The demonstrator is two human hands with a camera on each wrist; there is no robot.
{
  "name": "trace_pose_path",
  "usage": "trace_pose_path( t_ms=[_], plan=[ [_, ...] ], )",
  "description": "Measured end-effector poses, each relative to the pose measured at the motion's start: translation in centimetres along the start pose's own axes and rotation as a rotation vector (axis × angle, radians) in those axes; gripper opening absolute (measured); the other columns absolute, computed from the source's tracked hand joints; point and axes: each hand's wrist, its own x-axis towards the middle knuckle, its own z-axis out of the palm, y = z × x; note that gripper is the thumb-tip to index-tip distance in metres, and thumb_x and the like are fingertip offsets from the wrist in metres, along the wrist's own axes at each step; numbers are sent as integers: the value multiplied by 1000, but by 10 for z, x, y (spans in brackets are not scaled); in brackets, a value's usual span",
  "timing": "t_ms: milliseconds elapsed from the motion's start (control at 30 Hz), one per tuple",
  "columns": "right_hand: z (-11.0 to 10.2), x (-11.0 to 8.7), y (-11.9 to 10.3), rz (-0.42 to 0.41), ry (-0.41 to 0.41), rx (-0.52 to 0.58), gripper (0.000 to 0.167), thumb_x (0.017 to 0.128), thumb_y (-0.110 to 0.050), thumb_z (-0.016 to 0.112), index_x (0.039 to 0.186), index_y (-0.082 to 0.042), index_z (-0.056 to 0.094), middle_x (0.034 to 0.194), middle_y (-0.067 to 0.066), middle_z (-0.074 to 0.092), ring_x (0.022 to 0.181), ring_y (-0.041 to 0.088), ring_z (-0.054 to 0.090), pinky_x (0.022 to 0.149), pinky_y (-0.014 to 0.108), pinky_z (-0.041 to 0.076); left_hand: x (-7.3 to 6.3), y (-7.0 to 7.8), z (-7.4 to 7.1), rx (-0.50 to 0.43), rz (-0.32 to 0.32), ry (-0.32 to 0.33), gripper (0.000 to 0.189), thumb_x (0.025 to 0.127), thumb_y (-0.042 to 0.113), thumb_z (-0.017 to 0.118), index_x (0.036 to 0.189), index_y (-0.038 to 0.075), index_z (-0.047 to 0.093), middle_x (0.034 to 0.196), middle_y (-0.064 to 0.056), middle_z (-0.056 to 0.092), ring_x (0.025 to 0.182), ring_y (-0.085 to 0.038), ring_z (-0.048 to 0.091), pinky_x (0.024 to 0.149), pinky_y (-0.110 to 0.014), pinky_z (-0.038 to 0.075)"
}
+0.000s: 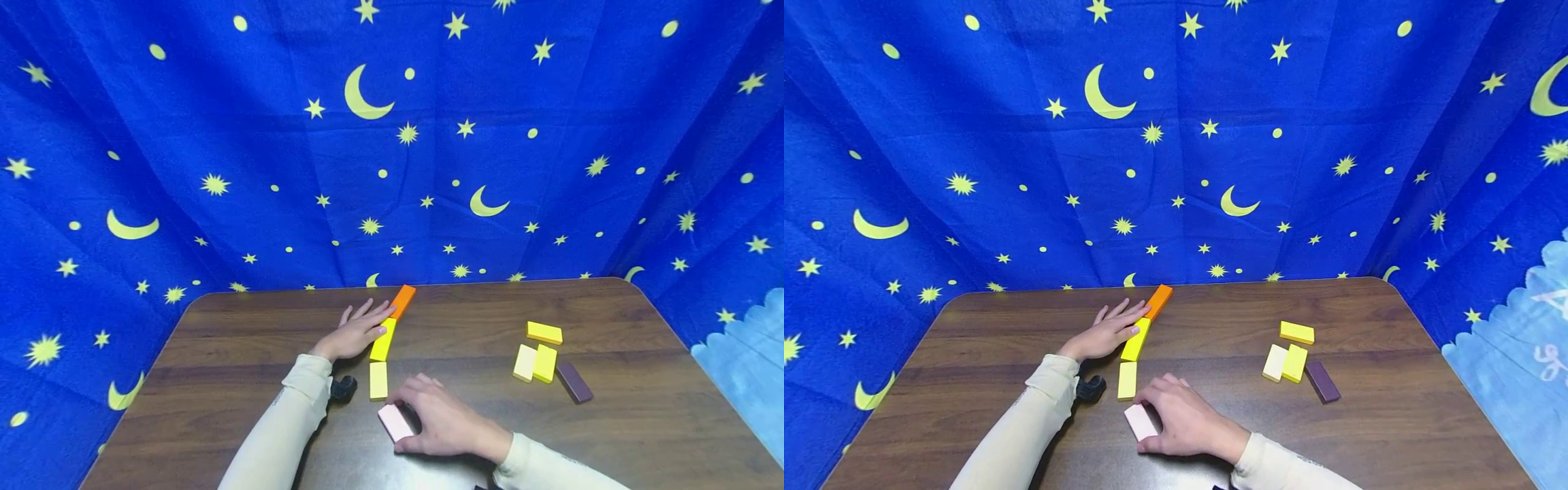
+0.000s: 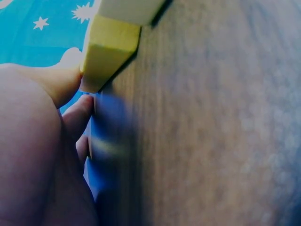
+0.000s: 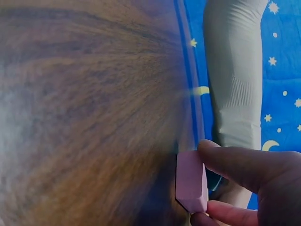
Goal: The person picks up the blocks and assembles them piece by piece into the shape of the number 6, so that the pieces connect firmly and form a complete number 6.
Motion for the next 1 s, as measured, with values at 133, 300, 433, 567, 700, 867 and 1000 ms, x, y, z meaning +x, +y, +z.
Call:
trace_pose_path(
  t_ms=[133,300,433,567,700,867,1000],
  plan=[
    [0,-1,1,-17,2,10,54,77,-42,84,122,-19,68,111,-12,64,105,6,52,92,33,45,0,0,0,-2,-4,-2,53,110,36,37,160,21,27,167,-2,19,155,-31,2,118,-62,-7],
    [0,0,2,-33,-9,16,53,78,-41,83,124,-20,68,111,-12,63,105,5,51,92,32,45,0,0,0,1,-7,3,53,110,35,37,160,21,29,167,-2,19,155,-31,2,118,-62,-7],
    [-2,1,4,-45,-23,24,51,79,-40,82,125,-21,68,111,-13,63,105,5,50,91,31,44,1,0,0,-5,-11,0,53,110,35,37,160,21,28,167,-2,19,155,-30,2,118,-61,-7],
    [-3,3,5,-60,-37,33,51,79,-39,82,126,-23,68,112,-13,63,106,5,50,91,29,44,1,0,0,-5,-13,-2,52,110,35,36,160,22,28,167,-1,19,155,-29,2,118,-60,-7],
    [-4,5,6,-72,-53,48,52,79,-38,81,128,-22,68,112,-13,63,104,4,49,89,27,44,1,0,0,-7,-13,-2,52,110,35,36,160,22,29,167,-1,19,155,-29,2,118,-61,-7],
    [-4,7,7,-88,-57,64,55,80,-36,81,130,-21,67,113,-12,64,104,4,50,87,25,44,-1,0,0,-13,-4,0,52,110,33,38,160,20,29,167,-3,20,155,-31,2,118,-62,-7],
    [-3,7,7,-92,-63,78,55,80,-34,81,132,-20,67,116,-12,64,105,4,49,88,25,43,-1,0,-2,-14,6,-6,53,110,34,37,160,21,28,167,-4,19,155,-32,2,117,-62,-7]
  ],
)
